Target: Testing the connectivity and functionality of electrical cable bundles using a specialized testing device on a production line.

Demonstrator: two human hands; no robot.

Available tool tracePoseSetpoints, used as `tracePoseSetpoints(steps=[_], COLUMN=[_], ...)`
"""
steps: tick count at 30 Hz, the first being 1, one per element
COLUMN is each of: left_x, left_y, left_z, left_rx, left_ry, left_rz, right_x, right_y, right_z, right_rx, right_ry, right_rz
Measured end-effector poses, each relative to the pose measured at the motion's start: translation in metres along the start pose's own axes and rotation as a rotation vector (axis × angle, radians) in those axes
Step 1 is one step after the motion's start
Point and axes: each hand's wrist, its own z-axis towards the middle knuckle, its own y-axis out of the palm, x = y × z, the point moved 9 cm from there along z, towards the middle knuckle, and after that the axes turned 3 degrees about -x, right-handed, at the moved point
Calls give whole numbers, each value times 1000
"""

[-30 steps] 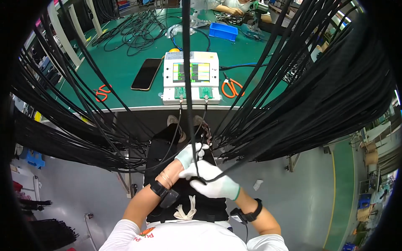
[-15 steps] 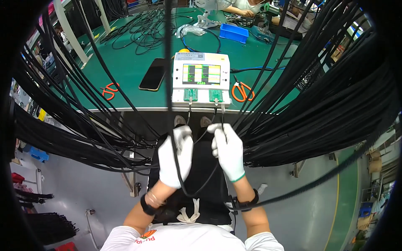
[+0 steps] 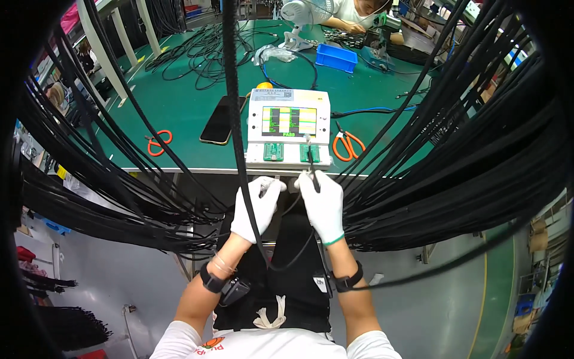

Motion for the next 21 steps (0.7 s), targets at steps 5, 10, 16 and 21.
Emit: tracePoseSetpoints(steps=[5,10,16,21], left_x=[29,3,-22,-20], left_y=[-3,17,29,32], left_z=[0,9,11,18], left_rx=[77,-188,-366,-450], left_ry=[253,-22,-254,-244], left_rz=[-167,-671,-794,-895], right_x=[-8,20,87,59], right_y=[24,20,15,13], right_z=[-37,-45,-48,-36], right_rx=[-128,-88,-127,-226], right_ry=[-72,-26,495,387], right_rz=[-110,-301,354,632])
